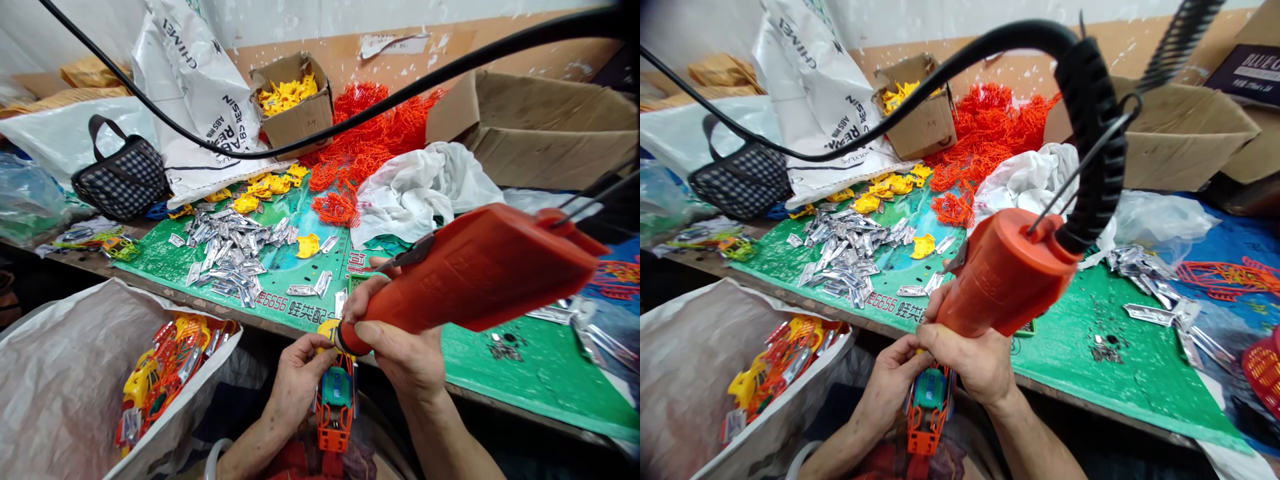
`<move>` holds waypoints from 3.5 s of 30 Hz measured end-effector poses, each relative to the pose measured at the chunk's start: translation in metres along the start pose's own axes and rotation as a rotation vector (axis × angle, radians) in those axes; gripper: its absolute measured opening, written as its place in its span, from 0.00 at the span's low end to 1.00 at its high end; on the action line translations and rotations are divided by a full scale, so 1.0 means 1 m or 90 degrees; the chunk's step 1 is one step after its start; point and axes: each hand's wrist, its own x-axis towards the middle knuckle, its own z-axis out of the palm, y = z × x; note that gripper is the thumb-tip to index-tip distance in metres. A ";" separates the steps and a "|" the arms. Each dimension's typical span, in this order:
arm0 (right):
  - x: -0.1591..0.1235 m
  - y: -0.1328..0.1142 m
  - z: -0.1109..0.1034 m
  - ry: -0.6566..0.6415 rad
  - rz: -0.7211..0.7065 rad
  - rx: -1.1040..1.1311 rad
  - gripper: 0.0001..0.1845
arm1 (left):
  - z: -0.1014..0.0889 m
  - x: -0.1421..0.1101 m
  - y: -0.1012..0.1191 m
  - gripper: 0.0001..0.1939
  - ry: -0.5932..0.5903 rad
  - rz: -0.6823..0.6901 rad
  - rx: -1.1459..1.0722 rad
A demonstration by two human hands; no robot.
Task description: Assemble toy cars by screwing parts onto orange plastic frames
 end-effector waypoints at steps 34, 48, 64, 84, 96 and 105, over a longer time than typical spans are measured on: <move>0.000 0.001 -0.001 -0.018 -0.030 0.037 0.07 | 0.000 0.001 0.003 0.15 0.008 0.004 0.027; 0.000 0.003 -0.004 -0.025 -0.025 0.023 0.06 | 0.001 -0.002 0.006 0.16 0.014 0.004 0.031; 0.001 0.000 -0.001 0.003 -0.026 0.023 0.09 | 0.001 -0.001 0.007 0.16 -0.006 0.007 0.017; 0.003 -0.002 0.000 0.005 -0.017 0.019 0.09 | 0.001 -0.001 0.007 0.15 0.005 0.003 0.037; 0.001 0.001 -0.002 0.000 -0.018 0.011 0.09 | 0.004 -0.003 0.011 0.16 0.003 -0.001 0.023; 0.000 0.000 -0.002 0.000 -0.018 0.010 0.09 | 0.003 -0.002 0.009 0.16 0.000 -0.003 0.028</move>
